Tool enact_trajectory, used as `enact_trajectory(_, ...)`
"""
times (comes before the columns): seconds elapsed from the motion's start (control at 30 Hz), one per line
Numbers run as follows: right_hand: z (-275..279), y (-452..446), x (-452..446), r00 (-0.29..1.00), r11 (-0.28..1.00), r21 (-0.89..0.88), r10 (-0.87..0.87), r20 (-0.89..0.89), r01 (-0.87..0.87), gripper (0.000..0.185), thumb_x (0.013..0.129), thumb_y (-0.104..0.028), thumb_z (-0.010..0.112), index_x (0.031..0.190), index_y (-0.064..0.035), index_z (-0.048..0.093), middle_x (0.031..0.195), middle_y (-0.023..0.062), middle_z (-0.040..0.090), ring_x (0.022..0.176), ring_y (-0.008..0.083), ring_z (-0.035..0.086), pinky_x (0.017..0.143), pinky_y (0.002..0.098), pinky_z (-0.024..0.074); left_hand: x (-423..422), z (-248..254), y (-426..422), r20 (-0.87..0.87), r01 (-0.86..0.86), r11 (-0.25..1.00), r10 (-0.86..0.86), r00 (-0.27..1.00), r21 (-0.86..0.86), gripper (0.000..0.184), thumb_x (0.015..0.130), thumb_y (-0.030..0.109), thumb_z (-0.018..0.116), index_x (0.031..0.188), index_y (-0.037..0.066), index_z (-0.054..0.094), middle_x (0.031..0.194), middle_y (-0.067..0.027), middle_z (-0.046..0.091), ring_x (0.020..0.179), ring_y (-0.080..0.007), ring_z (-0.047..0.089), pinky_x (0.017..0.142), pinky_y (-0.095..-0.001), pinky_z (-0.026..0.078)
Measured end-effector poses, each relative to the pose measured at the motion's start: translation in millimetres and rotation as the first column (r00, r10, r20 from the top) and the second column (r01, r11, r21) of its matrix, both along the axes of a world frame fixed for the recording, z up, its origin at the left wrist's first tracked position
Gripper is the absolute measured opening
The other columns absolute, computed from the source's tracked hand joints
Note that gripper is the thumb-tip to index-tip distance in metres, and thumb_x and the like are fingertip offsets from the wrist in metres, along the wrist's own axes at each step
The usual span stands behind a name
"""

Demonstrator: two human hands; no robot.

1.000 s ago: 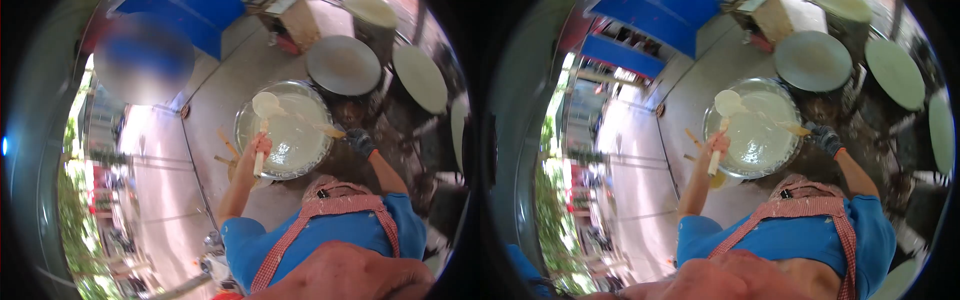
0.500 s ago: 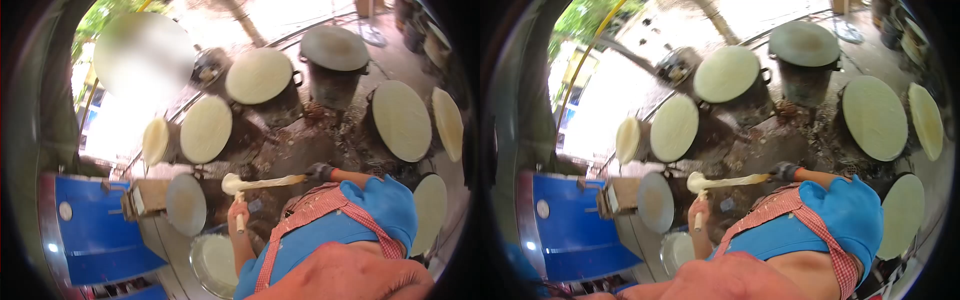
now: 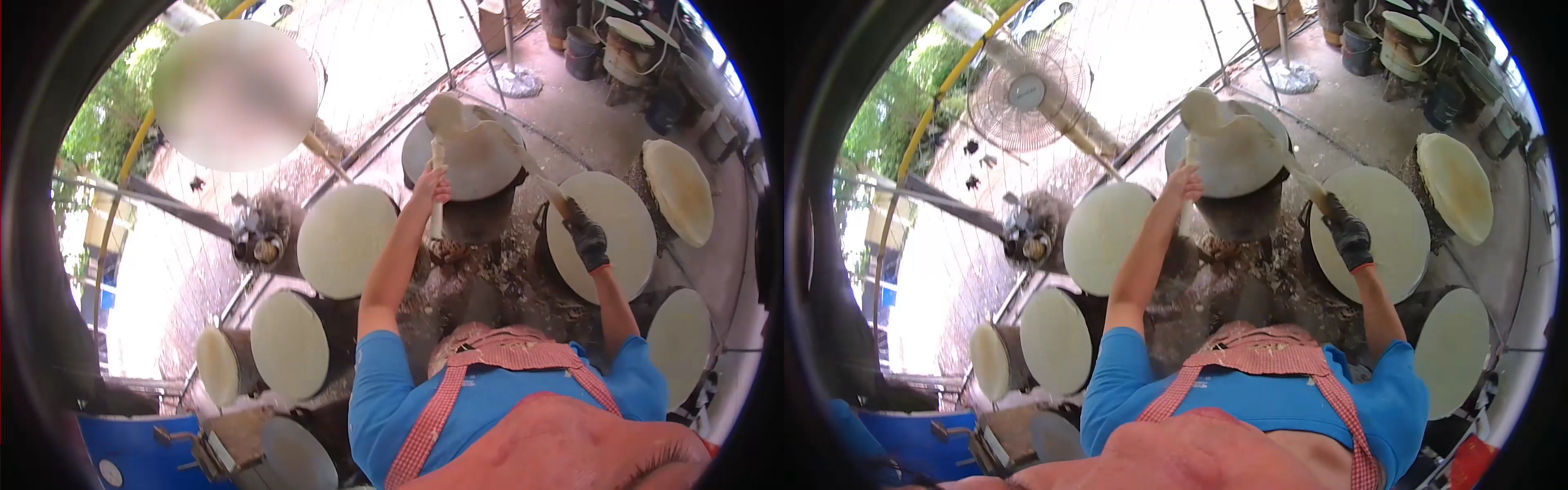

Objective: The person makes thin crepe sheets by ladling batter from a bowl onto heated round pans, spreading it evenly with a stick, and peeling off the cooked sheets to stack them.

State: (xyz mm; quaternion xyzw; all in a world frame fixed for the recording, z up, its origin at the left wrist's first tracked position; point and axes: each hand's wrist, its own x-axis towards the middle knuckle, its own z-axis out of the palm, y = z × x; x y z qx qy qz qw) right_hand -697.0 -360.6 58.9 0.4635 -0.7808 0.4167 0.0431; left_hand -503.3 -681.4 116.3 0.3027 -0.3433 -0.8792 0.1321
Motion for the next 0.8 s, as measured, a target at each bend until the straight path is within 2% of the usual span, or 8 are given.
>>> enact_trajectory(0.27, -43.2, -134.8, -7.7, 0.96, 0.762, 0.59, -0.263, -0.096, 0.268, 0.029, 0.08, -0.025, 0.044, 0.107, -0.0204, 0.052, 0.072, 0.017, 0.057, 0.066, 0.0345, 0.055, 0.058, 0.0446, 0.0418, -136.8, -130.6, -120.3, 0.269, 0.089, 0.961, -0.016, 0.963, -0.261, 0.042, 0.073, 0.006, 0.042, 0.11, 0.024, 0.035, 0.055, -0.0072, 0.04, 0.039, -0.0168, 0.041, 0.033, -0.0308, 0.035)
enact_trajectory(0.33, -64.3, -132.8, -31.1, 0.955, 0.996, 0.075, -0.032, -0.296, 0.056, 0.028, 0.08, -0.024, 0.045, 0.105, -0.0149, 0.053, 0.072, 0.0154, 0.058, 0.063, 0.032, 0.056, 0.056, 0.0416, 0.0426, -125.5, -138.7, -140.7, 0.373, 0.274, 0.271, 0.446, 0.814, -0.923, 0.056, 0.071, 0.009, 0.042, 0.123, 0.027, 0.029, 0.071, -0.0179, 0.054, 0.06, -0.0313, 0.056, 0.053, -0.0411, 0.045)
enact_trajectory(0.4, -55.7, -131.7, -27.7, 0.961, 0.984, 0.168, -0.1, 0.26, 0.058, 0.028, 0.078, -0.022, 0.049, 0.103, -0.0084, 0.055, 0.074, 0.0132, 0.06, 0.062, 0.0289, 0.056, 0.055, 0.0365, 0.0432, -105.8, -124.2, -147.1, 0.465, 0.414, 0.213, 0.428, 0.775, -0.885, 0.061, 0.071, 0.01, 0.043, 0.126, 0.027, 0.024, 0.08, -0.0193, 0.055, 0.072, -0.0336, 0.055, 0.062, -0.0417, 0.044)
enact_trajectory(0.47, -27.2, -156.0, 4.1, 0.27, 0.888, -0.299, 0.21, 0.94, 0.349, 0.03, 0.074, -0.016, 0.054, 0.103, -0.007, 0.057, 0.081, 0.0099, 0.062, 0.07, 0.0138, 0.056, 0.065, 0.0283, 0.0429, -102.1, -97.5, -138.7, 0.54, 0.526, 0.157, 0.413, 0.734, -0.836, 0.066, 0.07, 0.012, 0.043, 0.129, 0.028, 0.018, 0.09, -0.0207, 0.056, 0.083, -0.0359, 0.055, 0.071, -0.0423, 0.042)
enact_trajectory(0.53, -9.4, -194.6, -0.9, 0.317, 0.92, 0.19, -0.303, 0.899, 0.342, 0.033, 0.075, -0.017, 0.055, 0.106, -0.0074, 0.055, 0.088, 0.0101, 0.062, 0.073, 0.015, 0.057, 0.068, 0.024, 0.0434, -100.1, -82.4, -138.0, 0.534, 0.504, 0.179, 0.339, 0.775, -0.845, 0.065, 0.071, 0.011, 0.044, 0.129, 0.026, 0.02, 0.097, -0.0208, 0.055, 0.082, -0.0366, 0.055, 0.07, -0.0431, 0.043)
enact_trajectory(0.6, -63.0, -204.7, -25.9, 0.938, 0.772, 0.547, -0.337, -0.082, 0.325, 0.033, 0.076, -0.02, 0.053, 0.107, -0.0089, 0.055, 0.089, 0.0083, 0.061, 0.073, 0.0186, 0.057, 0.068, 0.026, 0.045, -99.8, -81.6, -143.8, 0.319, 0.291, 0.13, 0.413, 0.853, -0.948, 0.065, 0.071, 0.01, 0.044, 0.13, 0.025, 0.019, 0.1, -0.0212, 0.054, 0.082, -0.0368, 0.055, 0.071, -0.0431, 0.043)
enact_trajectory(0.73, -95.9, -224.3, -30.9, 0.531, 0.966, 0.087, -0.207, 0.822, 0.242, 0.037, 0.077, -0.031, 0.046, 0.107, -0.0102, 0.055, 0.098, 0.0123, 0.058, 0.093, 0.027, 0.054, 0.086, 0.0326, 0.0379, -57.0, -41.7, -152.3, -0.095, -0.106, 0.002, 0.417, 0.904, -0.994, 0.069, 0.07, 0.001, 0.043, 0.131, 0.021, 0.018, 0.107, -0.0209, 0.051, 0.082, -0.0348, 0.055, 0.068, -0.0399, 0.045)
enact_trajectory(0.8, -123.6, -264.1, -6.9, 0.796, 0.989, -0.033, -0.098, 0.598, 0.147, 0.038, 0.075, -0.03, 0.052, 0.105, -0.0067, 0.055, 0.094, 0.0101, 0.059, 0.087, 0.0229, 0.055, 0.079, 0.0323, 0.0411, -18.5, -87.7, -163.4, -0.009, -0.031, 0.071, 0.293, 0.956, -0.997, 0.07, 0.07, -0.005, 0.041, 0.132, 0.018, 0.017, 0.093, -0.0164, 0.058, 0.06, -0.0244, 0.057, 0.047, -0.0327, 0.044)
